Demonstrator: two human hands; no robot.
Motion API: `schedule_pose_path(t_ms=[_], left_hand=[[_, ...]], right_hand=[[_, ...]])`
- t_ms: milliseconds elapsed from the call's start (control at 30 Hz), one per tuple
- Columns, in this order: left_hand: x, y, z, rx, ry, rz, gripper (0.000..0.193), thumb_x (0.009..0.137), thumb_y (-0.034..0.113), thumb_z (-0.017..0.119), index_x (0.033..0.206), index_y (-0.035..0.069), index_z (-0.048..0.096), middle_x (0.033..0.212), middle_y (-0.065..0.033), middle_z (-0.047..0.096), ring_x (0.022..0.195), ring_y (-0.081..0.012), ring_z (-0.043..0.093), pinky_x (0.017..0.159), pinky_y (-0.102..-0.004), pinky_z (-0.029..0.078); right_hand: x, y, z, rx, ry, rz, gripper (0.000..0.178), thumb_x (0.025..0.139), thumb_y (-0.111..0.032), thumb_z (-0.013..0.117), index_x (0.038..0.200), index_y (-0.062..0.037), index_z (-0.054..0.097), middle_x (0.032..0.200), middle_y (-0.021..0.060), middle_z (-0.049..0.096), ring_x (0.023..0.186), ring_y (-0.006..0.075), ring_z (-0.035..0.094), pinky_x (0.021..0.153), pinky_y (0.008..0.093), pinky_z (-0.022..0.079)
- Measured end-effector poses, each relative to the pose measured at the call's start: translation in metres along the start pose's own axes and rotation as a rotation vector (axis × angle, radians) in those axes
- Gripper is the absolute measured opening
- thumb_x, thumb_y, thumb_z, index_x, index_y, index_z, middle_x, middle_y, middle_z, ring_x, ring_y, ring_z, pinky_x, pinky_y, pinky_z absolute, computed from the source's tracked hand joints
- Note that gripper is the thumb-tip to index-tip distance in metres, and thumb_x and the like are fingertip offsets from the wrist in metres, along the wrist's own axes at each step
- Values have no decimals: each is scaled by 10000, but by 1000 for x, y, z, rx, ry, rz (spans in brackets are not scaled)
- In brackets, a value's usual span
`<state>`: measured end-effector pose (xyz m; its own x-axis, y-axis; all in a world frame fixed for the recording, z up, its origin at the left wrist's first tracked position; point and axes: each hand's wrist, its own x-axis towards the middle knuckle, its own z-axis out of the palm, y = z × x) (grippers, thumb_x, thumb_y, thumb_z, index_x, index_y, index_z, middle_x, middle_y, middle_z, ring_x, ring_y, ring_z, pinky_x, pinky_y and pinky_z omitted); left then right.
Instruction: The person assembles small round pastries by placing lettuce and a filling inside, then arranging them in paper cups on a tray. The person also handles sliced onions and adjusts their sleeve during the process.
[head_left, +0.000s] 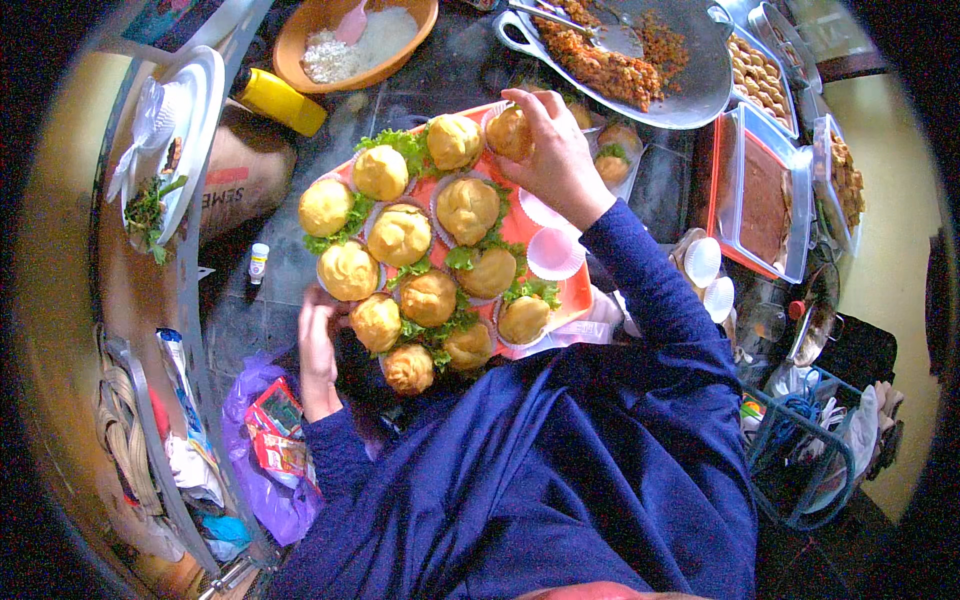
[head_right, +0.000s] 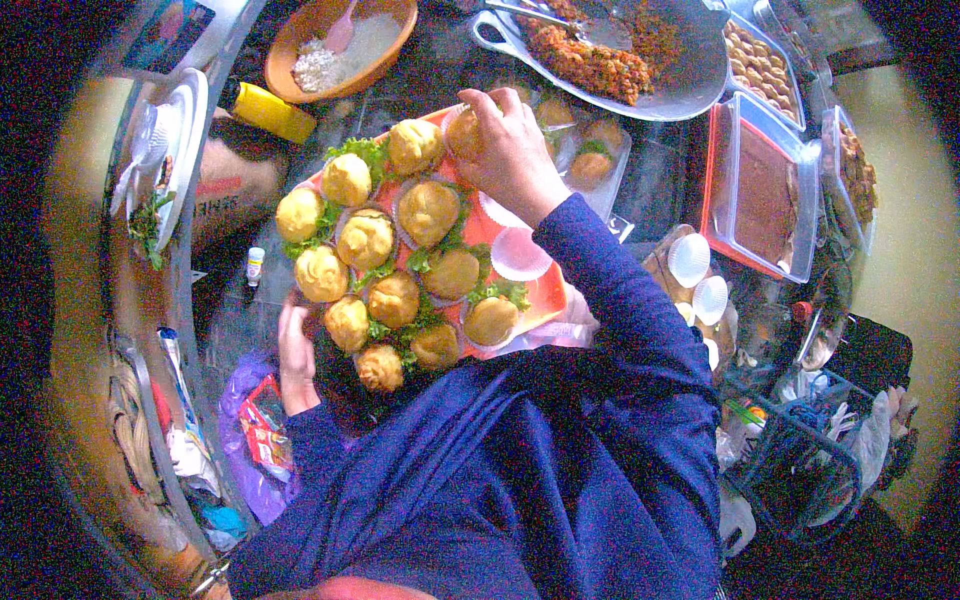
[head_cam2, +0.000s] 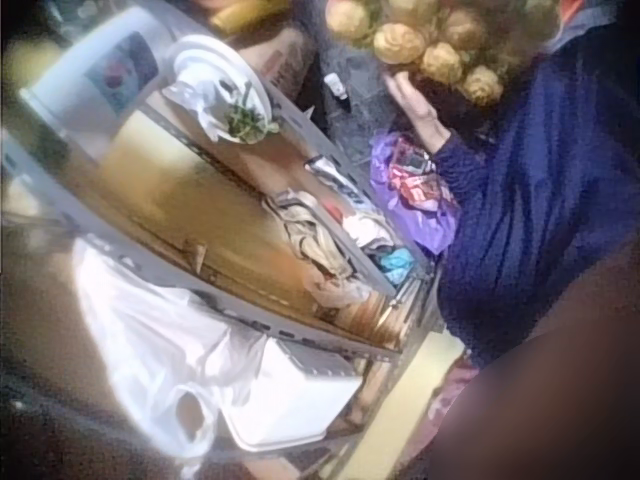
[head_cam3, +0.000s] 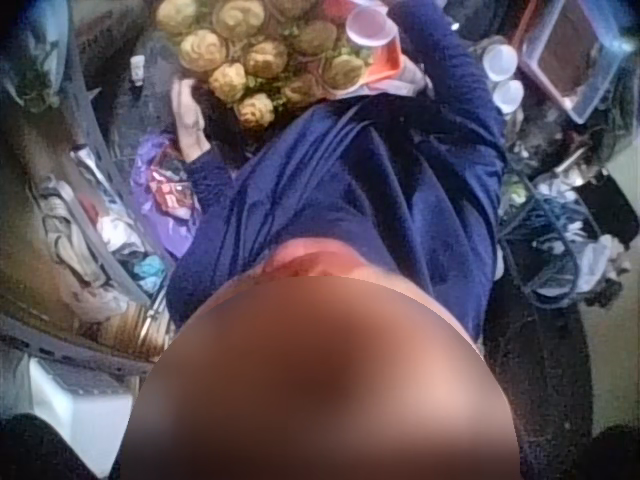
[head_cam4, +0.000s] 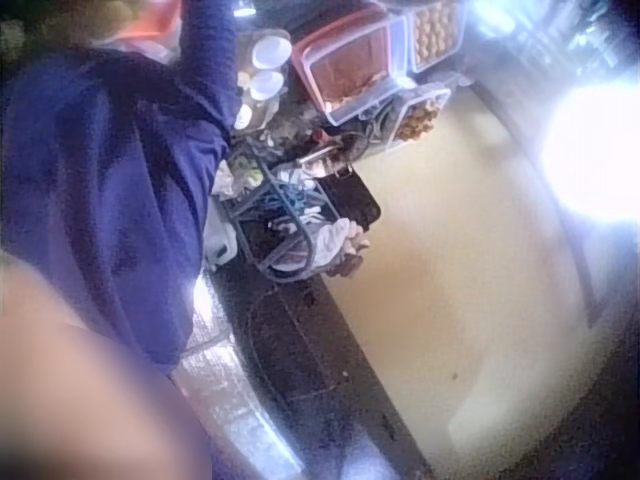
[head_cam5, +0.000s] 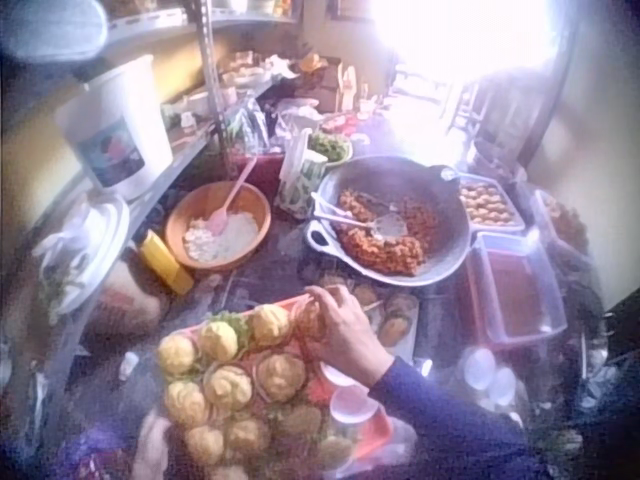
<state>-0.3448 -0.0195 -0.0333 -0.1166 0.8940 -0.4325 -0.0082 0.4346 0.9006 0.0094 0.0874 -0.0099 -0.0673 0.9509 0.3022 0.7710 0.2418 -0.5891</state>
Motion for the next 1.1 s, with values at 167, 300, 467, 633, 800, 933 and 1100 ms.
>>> schedule_pose_path(t_ms=[167, 300, 467, 633, 800, 933, 1100], left_hand=[[-9, -14, 2, 91, -78, -48, 449, 987, 241, 531, 1372, 17, 475, 1326, -84, 544, 1197, -177, 511, 1035, -317, 375], [-3, -17, 0, 44, -40, -74, 418, 995, 208, 534, 1351, -6, 483, 1307, -85, 565, 1192, -165, 517, 1035, -315, 379], [9, -34, -4, 75, -99, 100, 335, 991, 128, 536, 1295, -13, 527, 1230, -72, 616, 1110, -158, 576, 981, -302, 431], [11, -48, -10, 63, -100, 167, 332, 978, 111, 544, 1291, 0, 545, 1221, -78, 621, 1132, -190, 565, 1015, -343, 417], [8, -49, -15, 114, -86, 112, 331, 965, 81, 544, 1286, 2, 548, 1241, -76, 612, 1145, -187, 560, 1008, -335, 421], [11, -49, -12, 91, -79, 155, 321, 982, 115, 546, 1276, -14, 536, 1202, -78, 625, 1085, -160, 586, 965, -306, 445], [10, -48, -10, 82, -75, 152, 334, 985, 129, 540, 1288, -11, 524, 1205, -77, 620, 1103, -161, 573, 976, -309, 433]], right_hand=[[-1, 0, 3, 15, -29, 17, 745, 648, -146, 800, 1319, -92, 480, 1217, 200, 491, 1126, 393, 508, 982, 439, 448], [-1, 1, 4, 38, -40, 25, 780, 642, -155, 809, 1339, -114, 461, 1228, 200, 483, 1137, 403, 501, 985, 446, 446], [0, 3, 5, 34, -35, 11, 793, 639, -150, 814, 1342, -115, 449, 1225, 204, 485, 1142, 408, 498, 980, 452, 450], [-1, 1, 4, -13, -39, 69, 771, 649, -160, 808, 1331, -111, 452, 1220, 207, 488, 1142, 410, 499, 977, 452, 452], [0, -8, -2, -8, 0, -23, 737, 672, -187, 787, 1328, -114, 460, 1219, 207, 491, 1147, 408, 486, 1000, 459, 430], [15, -18, -8, -83, 104, -180, 609, 717, -263, 759, 1263, -104, 541, 1180, 164, 548, 1137, 374, 487, 981, 477, 424], [35, -36, 2, -258, -202, -153, 458, 819, -462, 638, 1118, -116, 658, 1047, 71, 658, 1072, 305, 527, 861, 484, 420]])
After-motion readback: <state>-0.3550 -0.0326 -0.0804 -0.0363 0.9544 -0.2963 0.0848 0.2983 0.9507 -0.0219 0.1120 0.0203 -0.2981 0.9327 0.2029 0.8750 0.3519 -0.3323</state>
